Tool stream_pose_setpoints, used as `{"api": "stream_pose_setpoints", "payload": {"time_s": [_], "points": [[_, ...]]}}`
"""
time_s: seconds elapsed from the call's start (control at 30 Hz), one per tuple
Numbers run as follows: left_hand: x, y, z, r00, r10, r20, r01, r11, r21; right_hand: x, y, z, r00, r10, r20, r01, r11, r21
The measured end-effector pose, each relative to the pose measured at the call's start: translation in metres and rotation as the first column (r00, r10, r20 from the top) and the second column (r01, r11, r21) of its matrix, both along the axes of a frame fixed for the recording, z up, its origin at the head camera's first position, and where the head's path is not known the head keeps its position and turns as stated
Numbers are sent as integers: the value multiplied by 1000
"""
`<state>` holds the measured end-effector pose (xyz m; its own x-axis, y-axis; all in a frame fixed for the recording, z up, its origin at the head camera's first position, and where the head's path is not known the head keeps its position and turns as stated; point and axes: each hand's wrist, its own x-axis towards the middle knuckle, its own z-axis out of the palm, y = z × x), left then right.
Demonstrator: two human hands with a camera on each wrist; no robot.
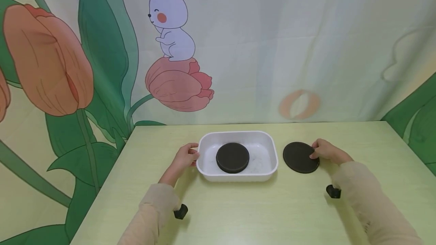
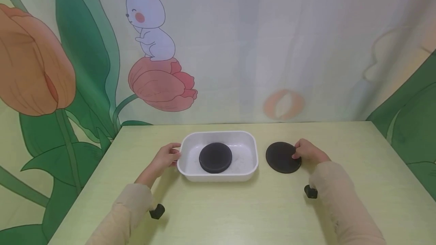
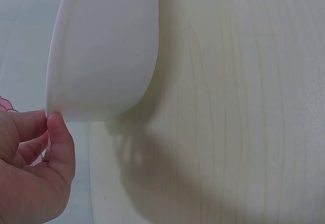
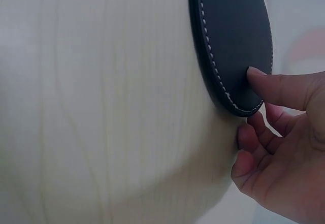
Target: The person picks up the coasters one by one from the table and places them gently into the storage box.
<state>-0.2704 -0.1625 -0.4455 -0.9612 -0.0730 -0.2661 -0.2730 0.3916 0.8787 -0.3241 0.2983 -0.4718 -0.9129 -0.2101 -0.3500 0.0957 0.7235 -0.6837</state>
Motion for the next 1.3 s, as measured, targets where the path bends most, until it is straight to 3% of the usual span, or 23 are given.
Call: {"api": "stream_pose_setpoints", "payload": {"time_s": [0.27, 0.43, 0.7, 0.97, 1.3], "points": [[0, -1, -2, 1000, -2, -2, 2, 1000, 3, 6, 0, 9, 999, 33, -37, -34, 999, -33], [-1, -1, -3, 1000, -2, -6, 2, 1000, 4, 11, 0, 21, 999, 38, 1, -38, 994, -106], [-2, -1, -4, 1000, -6, -13, 6, 1000, 3, 12, 3, 31, 997, 14, 80, 7, 965, -261], [-1, -1, -5, 1000, -10, -20, 10, 1000, 9, 13, 1, 43, 994, 22, 103, 23, 911, -412], [-2, -1, -4, 1000, -16, -19, 16, 1000, 0, 11, -9, 63, 998, 17, 63, 13, 896, -445]]}}
